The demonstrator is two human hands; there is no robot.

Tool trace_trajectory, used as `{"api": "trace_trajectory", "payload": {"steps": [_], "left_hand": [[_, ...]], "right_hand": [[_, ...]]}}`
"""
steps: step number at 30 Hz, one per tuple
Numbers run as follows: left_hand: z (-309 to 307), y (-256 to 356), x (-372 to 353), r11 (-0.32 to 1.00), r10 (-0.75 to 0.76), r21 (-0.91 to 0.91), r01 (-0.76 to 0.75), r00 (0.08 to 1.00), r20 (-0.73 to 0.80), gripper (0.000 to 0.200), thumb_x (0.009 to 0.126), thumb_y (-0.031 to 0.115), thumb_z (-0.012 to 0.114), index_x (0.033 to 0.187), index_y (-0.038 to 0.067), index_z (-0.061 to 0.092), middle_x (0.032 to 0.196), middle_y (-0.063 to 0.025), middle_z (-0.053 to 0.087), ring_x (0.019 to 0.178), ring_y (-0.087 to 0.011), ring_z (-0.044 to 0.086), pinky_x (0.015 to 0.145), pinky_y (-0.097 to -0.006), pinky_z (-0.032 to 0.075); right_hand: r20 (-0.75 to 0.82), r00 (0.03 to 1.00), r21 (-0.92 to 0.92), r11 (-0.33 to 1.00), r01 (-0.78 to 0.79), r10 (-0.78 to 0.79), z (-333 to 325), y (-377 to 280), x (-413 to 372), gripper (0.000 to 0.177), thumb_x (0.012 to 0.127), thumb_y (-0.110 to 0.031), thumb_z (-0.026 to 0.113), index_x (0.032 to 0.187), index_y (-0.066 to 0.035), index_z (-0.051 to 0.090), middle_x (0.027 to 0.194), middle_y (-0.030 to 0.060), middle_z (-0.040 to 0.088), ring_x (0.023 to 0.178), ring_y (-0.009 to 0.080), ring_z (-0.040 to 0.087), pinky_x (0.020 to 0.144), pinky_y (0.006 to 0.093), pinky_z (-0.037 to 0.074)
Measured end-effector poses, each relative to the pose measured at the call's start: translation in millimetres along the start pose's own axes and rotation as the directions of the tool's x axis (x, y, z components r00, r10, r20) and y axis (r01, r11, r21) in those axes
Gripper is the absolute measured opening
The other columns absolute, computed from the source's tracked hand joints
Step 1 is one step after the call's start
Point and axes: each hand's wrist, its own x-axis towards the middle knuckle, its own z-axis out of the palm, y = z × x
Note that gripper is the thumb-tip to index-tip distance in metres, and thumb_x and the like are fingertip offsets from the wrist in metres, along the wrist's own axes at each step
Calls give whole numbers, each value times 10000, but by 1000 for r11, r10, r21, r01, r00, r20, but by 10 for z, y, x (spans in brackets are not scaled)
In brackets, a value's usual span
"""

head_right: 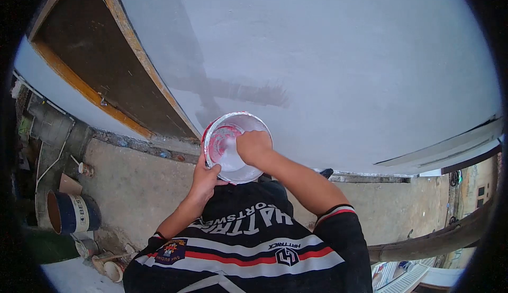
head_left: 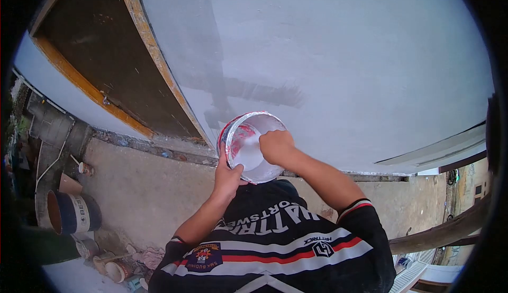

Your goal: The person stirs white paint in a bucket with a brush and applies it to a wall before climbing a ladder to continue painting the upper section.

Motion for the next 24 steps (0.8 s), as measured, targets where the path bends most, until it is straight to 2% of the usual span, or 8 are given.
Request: {"api": "trace_trajectory", "payload": {"steps": [3, 6, 9, 12, 15, 18, 21, 24], "left_hand": [[-36, 8, -16, 1000, -20, -10, 20, 1000, 3, 879, 788, -68, 477, 1490, 194, 18, 1342, -167, 412, 1016, -308, 597, 648, -419, 599], [20, 50, -36, 999, -38, -3, 38, 999, 1, 874, 790, -65, 477, 1490, 189, 20, 1349, -166, 407, 1021, -309, 595, 640, -417, 599], [13, -2, 12, 999, -26, 30, 26, 1000, -17, 869, 790, -68, 470, 1490, 193, 26, 1337, -168, 420, 1003, -308, 603, 629, -415, 600], [-16, -4, 26, 999, -11, 30, 12, 1000, -16, 870, 788, -71, 468, 1490, 196, 29, 1327, -173, 432, 988, -313, 609, 624, -412, 600], [-20, 4, 29, 1000, -9, -21, 9, 1000, 23, 871, 786, -77, 462, 1490, 206, 35, 1318, -178, 436, 990, -317, 607, 616, -411, 601], [16, 111, -43, 1000, 10, -20, -10, 1000, 16, 864, 788, -77, 458, 1488, 212, 44, 1313, -184, 435, 984, -329, 606, 612, -412, 600], [37, 112, -43, 999, 28, 27, -28, 999, -29, 735, 851, -67, 408, 1472, 212, 131, 1305, -180, 449, 1023, -351, 592, 603, -455, 600], [-12, 145, -112, 999, 53, -6, -53, 997, -57, 733, 819, -85, 399, 1456, 193, 165, 1290, -185, 453, 1014, -379, 589, 602, -467, 603]], "right_hand": [[62, 982, 144, 975, 167, -177, 36, 131, 57, 196, 789, -178, 589, 899, -60, 702, 907, 160, 684, 849, 304, 673, 696, 419, 533], [-65, 997, 32, 998, -47, 49, 73, 37, 51, 205, 789, -187, 594, 905, -60, 704, 919, 168, 683, 859, 308, 671, 700, 414, 534], [7, 994, 87, 991, 104, -105, -19, 95, -42, 206, 792, -167, 577, 908, -51, 700, 928, 175, 679, 853, 307, 673, 697, 411, 536], [-65, 997, 55, 998, -44, 47, -134, -39, -34, 206, 782, -150, 580, 910, -47, 703, 946, 176, 678, 879, 297, 672, 724, 415, 533], [27, 998, 57, 997, 51, -53, -92, -67, -96, 220, 772, -133, 576, 938, -41, 686, 938, 182, 675, 890, 309, 666, 733, 425, 531], [-78, 997, 171, 985, 2, 12, -138, -23, -223, 219, 747, -128, 598, 927, -21, 662, 916, 187, 673, 894, 323, 660, 742, 426, 530], [-140, 990, 209, 978, 26, 4, -408, 130, -427, 202, 789, -176, 575, 912, -24, 627, 875, 188, 666, 831, 348, 654, 706, 444, 518], [-219, 969, 367, 911, 187, -111, -547, 357, -510, 207, 791, -188, 604, 864, 5, 619, 826, 185, 667, 775, 299, 661, 700, 408, 520]]}}
